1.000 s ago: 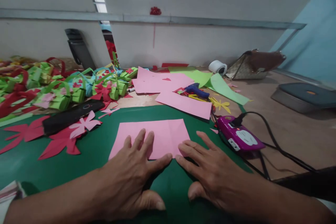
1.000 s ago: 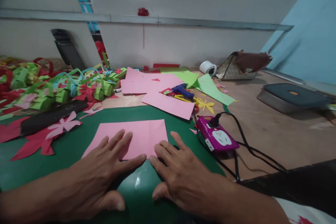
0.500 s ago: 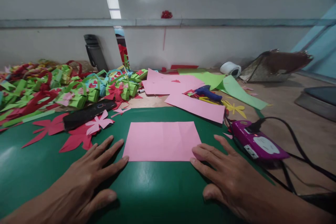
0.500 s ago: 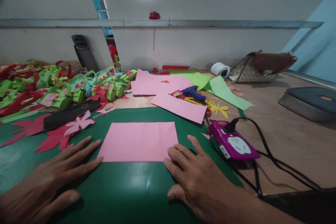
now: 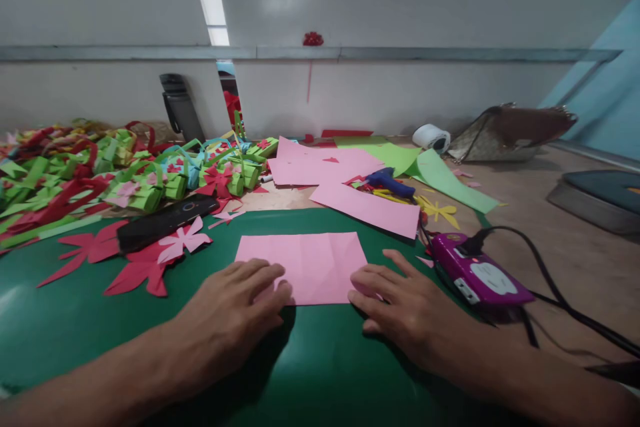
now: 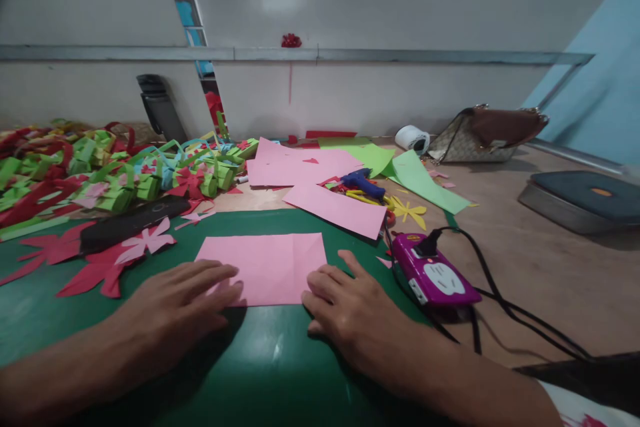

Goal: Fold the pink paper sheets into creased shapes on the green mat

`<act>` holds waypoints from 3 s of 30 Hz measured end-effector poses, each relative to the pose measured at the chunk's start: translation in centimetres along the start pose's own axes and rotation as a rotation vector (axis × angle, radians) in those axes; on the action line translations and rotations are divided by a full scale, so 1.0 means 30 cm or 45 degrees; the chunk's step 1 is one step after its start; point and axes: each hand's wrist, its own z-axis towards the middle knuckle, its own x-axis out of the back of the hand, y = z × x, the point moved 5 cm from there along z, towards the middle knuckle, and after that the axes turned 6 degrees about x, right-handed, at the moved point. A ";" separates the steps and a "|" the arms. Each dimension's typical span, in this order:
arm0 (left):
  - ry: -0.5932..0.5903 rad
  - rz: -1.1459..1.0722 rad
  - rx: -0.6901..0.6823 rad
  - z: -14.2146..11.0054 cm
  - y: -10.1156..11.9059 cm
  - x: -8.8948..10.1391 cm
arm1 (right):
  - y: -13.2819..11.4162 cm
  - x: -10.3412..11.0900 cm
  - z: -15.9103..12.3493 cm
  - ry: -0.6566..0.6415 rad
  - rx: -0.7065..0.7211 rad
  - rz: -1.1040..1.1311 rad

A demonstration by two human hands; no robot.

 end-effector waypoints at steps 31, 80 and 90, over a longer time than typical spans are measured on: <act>-0.154 -0.322 0.050 0.057 -0.050 -0.100 | 0.059 -0.016 0.082 -0.459 0.109 0.149; -0.437 -0.261 -0.067 0.086 -0.045 -0.119 | 0.077 -0.042 0.053 -0.096 0.040 0.258; -0.372 -0.249 0.025 -0.048 -0.121 -0.071 | 0.086 -0.059 0.041 -0.089 0.044 0.274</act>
